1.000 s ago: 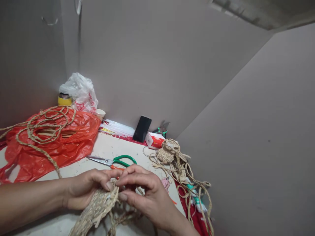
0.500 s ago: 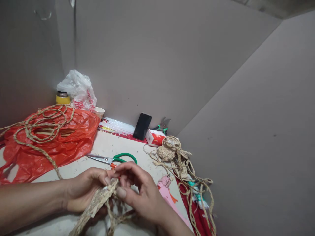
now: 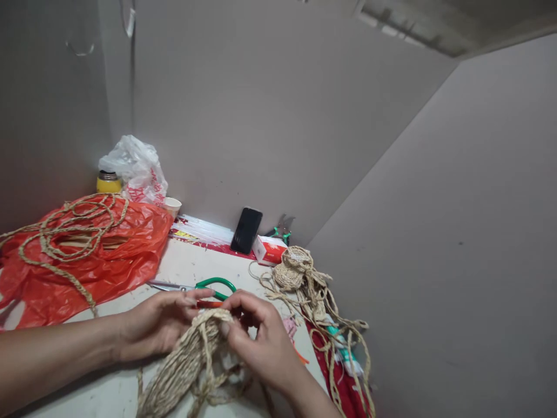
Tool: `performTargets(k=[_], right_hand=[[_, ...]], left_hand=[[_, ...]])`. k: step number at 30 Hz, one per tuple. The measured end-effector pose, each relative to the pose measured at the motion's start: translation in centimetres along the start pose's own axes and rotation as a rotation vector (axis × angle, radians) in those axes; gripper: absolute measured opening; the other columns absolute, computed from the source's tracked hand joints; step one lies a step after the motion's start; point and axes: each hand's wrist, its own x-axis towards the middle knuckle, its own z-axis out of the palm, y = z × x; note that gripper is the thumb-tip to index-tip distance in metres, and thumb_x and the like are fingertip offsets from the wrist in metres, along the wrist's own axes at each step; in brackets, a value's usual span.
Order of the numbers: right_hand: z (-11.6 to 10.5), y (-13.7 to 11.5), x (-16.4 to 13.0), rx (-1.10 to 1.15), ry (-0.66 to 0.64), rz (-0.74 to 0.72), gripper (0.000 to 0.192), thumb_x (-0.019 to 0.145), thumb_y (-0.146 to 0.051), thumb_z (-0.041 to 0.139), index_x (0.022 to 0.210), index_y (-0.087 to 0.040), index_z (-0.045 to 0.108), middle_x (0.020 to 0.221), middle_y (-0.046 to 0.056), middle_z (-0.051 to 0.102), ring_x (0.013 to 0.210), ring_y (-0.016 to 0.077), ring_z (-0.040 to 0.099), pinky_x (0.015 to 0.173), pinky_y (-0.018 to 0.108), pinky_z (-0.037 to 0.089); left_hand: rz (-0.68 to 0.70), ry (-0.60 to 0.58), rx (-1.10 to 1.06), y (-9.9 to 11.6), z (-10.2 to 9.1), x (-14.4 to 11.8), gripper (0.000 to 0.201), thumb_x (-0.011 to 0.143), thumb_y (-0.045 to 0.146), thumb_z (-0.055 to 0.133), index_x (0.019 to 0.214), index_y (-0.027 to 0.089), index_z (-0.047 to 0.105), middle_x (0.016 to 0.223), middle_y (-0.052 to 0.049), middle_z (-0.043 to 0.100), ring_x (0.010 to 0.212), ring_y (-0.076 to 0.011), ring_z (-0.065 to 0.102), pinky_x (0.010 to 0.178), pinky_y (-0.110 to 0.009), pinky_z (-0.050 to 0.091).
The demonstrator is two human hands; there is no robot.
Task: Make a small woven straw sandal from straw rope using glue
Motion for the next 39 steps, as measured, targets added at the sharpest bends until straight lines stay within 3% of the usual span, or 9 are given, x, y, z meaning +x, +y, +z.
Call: performTargets(k=[2,4,8,11,19,24,31,34,39], right_hand=[[-0.6,0.4,0.3,-0.058,0.031,0.092,0.006,0.072,-0.022,0.054,0.073,-0.018,0.059,0.06,-0.004,0.047,0.056,0.0121,0.042,0.051,0.023,0.033],[-0.8,1.0,0.6,-0.108,0.021,0.142,0.006,0.072,-0.021,0.053,0.07,-0.018,0.058,0.057,-0.005,0.043,0.055,0.0116,0.039,0.051,0.023,0.031],[-0.2,1.8,1.2,-0.14,-0.029,0.188,0.008,0.072,-0.02,0.051,0.064,-0.018,0.054,0.056,-0.005,0.041,0.054,0.0111,0.037,0.05,0.023,0.028],[0.2,2.2,1.3,-0.12,-0.043,0.222,0.01,0.073,-0.022,0.054,0.065,-0.018,0.054,0.055,-0.006,0.041,0.054,0.011,0.037,0.05,0.023,0.028],[-0.3,4.0,1.3,0.228,-0.078,0.281,0.025,0.086,-0.039,0.053,0.101,-0.02,0.061,0.058,-0.006,0.047,0.047,0.0089,0.042,0.045,0.021,0.034],[-0.4,4.6,1.5,0.079,-0.071,0.044,0.02,0.083,-0.028,0.062,0.101,-0.022,0.067,0.087,0.002,0.066,0.073,0.0139,0.058,0.066,0.027,0.047],[-0.1,5.3,1.8,-0.175,-0.119,-0.34,0.02,0.086,-0.017,0.057,0.101,-0.024,0.069,0.093,0.006,0.066,0.085,0.0167,0.062,0.075,0.031,0.05],[0.0,5.9,1.8,-0.198,-0.105,-0.394,0.026,0.086,-0.016,0.056,0.108,-0.026,0.066,0.102,0.007,0.063,0.092,0.0175,0.061,0.079,0.033,0.05],[0.3,6.1,1.7,-0.197,-0.088,-0.359,0.028,0.085,-0.015,0.057,0.11,-0.023,0.063,0.095,0.006,0.066,0.086,0.0174,0.061,0.075,0.032,0.049]], left_hand=[[0.085,0.179,0.08,0.3,-0.1,0.2,0.055,0.073,0.026,0.061,0.124,0.019,0.041,0.091,-0.006,0.066,0.074,-0.0157,0.062,0.074,-0.029,0.046],[0.17,0.279,0.169,0.5,-0.1,0.3,0.061,0.072,0.024,0.065,0.126,0.021,0.037,0.093,-0.006,0.066,0.073,-0.0142,0.061,0.072,-0.028,0.045],[0.285,0.274,0.384,-0.1,-0.1,0.5,0.069,0.066,0.01,0.064,0.127,0.021,0.035,0.083,0.001,0.06,0.06,-0.008,0.052,0.061,-0.022,0.039],[0.349,0.292,0.558,-0.8,-0.4,0.7,0.068,0.064,0.007,0.061,0.126,0.021,0.037,0.082,0.003,0.053,0.062,-0.0068,0.051,0.062,-0.021,0.038],[0.392,0.342,0.66,-1.1,-0.6,0.9,0.065,0.069,0.01,0.059,0.127,0.023,0.035,0.085,0.004,0.044,0.059,-0.005,0.044,0.056,-0.019,0.035],[0.395,0.358,0.645,-1.2,-0.7,1.1,0.064,0.067,0.009,0.059,0.125,0.022,0.037,0.081,0.005,0.044,0.058,-0.0052,0.042,0.054,-0.019,0.033],[0.363,0.353,0.661,-1.4,-0.9,1.4,0.064,0.066,0.008,0.059,0.125,0.022,0.036,0.082,0.004,0.044,0.058,-0.0053,0.041,0.053,-0.019,0.032],[0.366,0.343,0.669,-1.5,-1.0,1.4,0.063,0.067,0.01,0.059,0.125,0.022,0.037,0.082,0.004,0.044,0.058,-0.0054,0.041,0.054,-0.019,0.033],[0.373,0.339,0.684,-1.6,-1.0,1.5,0.063,0.067,0.01,0.06,0.125,0.023,0.038,0.082,0.004,0.045,0.057,-0.0049,0.042,0.053,-0.018,0.033]])
